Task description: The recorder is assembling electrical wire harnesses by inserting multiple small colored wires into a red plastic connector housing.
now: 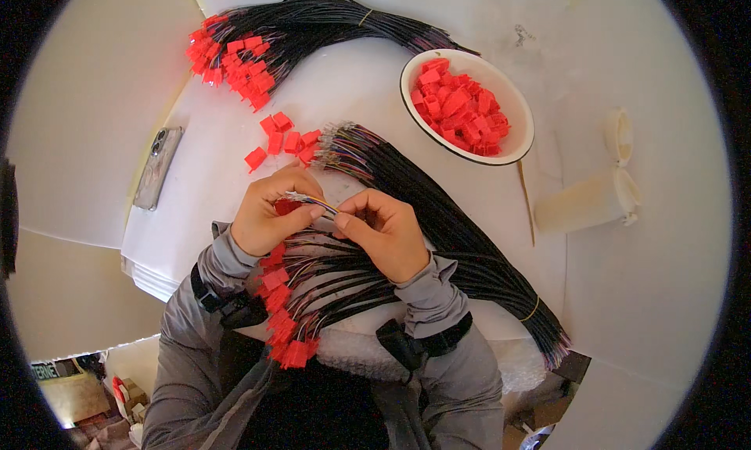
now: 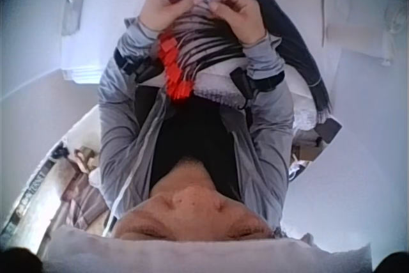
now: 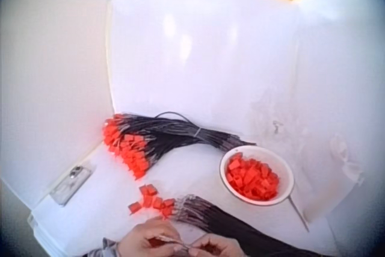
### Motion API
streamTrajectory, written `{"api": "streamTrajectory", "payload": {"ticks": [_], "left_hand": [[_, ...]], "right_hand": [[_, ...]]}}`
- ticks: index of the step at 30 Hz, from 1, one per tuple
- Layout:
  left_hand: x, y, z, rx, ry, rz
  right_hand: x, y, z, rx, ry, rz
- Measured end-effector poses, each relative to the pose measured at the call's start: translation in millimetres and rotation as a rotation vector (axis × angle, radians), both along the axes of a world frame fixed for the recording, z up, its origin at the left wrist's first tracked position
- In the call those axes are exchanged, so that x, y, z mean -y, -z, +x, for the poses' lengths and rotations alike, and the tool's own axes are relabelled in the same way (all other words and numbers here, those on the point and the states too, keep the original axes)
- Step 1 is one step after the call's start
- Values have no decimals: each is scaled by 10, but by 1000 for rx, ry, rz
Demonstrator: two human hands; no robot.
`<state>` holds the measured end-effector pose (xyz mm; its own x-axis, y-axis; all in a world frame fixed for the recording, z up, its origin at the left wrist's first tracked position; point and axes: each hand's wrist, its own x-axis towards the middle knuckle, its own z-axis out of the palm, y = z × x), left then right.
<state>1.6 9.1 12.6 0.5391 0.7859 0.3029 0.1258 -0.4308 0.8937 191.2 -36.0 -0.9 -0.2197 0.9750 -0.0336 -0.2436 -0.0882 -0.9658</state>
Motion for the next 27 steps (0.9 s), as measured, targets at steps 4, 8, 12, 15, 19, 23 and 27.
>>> {"api": "streamTrajectory", "payload": {"ticks": [4,8,12,15,19,23,27], "left_hand": [[0,6,-2,-32,-17,17],[4,7,31,35,-20,-7],[16,-8,36,49,-29,-46],[-9,-8,22,34,-1,0],[0,-17,21,19,-4,3],[26,-31,21,61,-19,-140],[31,-21,34,89,-45,-137]], "right_hand": [[-2,-30,6,41,20,0],[-7,-31,11,-1,45,-30],[-11,-30,15,-21,41,-33],[-9,-35,19,-26,39,-39],[-10,-35,18,-26,34,-41],[-5,-44,15,-40,25,-45],[-4,-62,19,-21,7,-57]]}}
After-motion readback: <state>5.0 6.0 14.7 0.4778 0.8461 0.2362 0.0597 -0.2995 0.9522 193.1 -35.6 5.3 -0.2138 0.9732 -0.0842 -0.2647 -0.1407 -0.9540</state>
